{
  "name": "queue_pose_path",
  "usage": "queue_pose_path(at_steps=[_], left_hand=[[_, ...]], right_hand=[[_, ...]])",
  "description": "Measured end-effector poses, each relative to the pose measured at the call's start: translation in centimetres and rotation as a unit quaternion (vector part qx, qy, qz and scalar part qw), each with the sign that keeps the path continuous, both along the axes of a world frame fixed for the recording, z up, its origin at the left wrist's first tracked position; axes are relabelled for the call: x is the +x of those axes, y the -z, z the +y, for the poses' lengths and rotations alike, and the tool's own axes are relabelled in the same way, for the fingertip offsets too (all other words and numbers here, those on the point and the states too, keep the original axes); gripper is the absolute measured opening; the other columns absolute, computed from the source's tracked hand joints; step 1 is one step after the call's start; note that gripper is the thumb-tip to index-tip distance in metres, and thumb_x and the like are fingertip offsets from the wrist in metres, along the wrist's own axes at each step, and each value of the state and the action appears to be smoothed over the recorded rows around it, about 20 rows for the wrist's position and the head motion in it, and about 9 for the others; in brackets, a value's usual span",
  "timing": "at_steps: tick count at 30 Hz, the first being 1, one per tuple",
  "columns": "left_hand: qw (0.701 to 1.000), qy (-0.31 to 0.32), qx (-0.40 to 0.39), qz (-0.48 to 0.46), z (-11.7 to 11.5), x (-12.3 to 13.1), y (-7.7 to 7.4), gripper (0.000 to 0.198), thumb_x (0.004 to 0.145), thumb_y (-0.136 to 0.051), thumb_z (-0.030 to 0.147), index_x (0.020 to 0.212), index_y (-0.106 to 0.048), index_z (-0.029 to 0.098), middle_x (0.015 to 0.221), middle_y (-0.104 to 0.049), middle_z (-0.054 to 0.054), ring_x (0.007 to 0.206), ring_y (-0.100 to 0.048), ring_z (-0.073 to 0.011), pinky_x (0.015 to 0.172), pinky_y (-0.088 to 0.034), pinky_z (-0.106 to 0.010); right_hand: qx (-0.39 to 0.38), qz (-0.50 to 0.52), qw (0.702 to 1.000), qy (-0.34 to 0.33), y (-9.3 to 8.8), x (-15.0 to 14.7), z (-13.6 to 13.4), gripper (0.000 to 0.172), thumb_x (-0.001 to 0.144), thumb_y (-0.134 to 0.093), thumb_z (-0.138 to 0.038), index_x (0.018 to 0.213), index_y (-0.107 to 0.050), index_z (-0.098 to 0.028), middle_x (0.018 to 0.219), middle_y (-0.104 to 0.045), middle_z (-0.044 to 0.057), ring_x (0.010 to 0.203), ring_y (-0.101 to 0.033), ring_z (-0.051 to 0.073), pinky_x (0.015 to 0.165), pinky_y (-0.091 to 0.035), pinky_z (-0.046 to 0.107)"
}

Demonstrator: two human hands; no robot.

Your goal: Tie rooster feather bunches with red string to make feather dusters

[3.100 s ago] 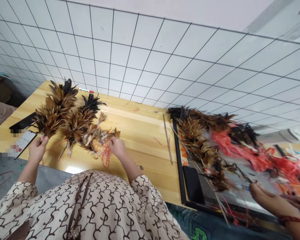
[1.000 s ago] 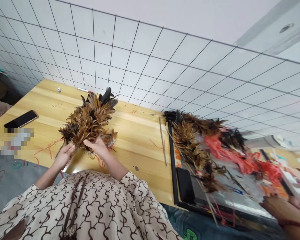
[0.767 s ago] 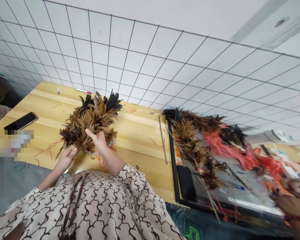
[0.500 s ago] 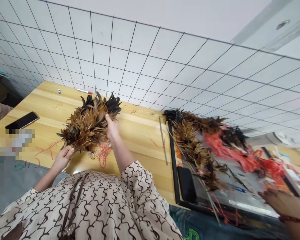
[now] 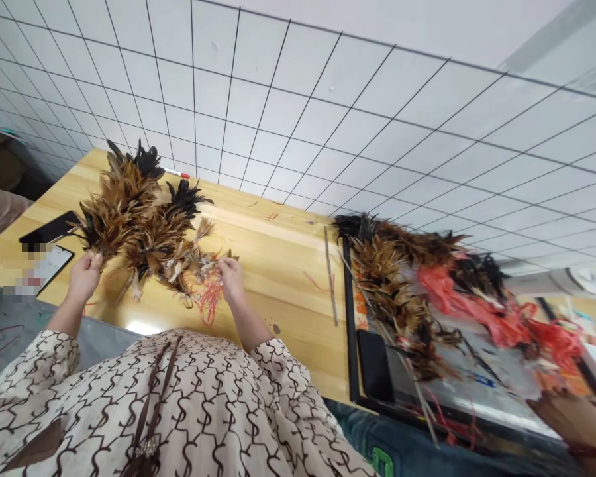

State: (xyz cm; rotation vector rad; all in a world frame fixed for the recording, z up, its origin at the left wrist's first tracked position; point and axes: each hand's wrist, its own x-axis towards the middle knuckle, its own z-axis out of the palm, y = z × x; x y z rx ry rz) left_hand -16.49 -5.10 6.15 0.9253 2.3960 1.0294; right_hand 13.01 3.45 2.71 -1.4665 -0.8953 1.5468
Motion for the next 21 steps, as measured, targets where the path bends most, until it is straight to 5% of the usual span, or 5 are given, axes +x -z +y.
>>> queue_pose_path(at_steps=[13,21], left_hand=[[0.976,0.024,-0.197,0.089,2.1,-0.9,3.5,0.023,0.084,-0.042,0.026,0.084,-0.063,0.016,0.080,-0.069,-0.015,0.083,-0.064,-0.0288,0.072,-0.047,-0.037],[0.959,0.012,-0.233,0.163,1.8,-0.4,3.4,0.034,0.085,-0.043,0.030,0.103,-0.060,0.007,0.113,-0.060,-0.027,0.110,-0.054,-0.0373,0.090,-0.041,-0.050]], right_hand=[[-0.029,-0.007,0.996,-0.079,2.3,-1.0,-3.9,0.010,0.058,-0.061,-0.024,0.057,-0.053,-0.020,0.050,-0.052,-0.005,0.048,-0.043,0.009,0.053,-0.037,0.023],[-0.016,-0.021,0.991,-0.132,3.4,-1.1,-4.6,0.014,0.063,-0.061,-0.025,0.055,-0.050,-0.020,0.048,-0.048,-0.005,0.047,-0.043,0.010,0.053,-0.038,0.024]])
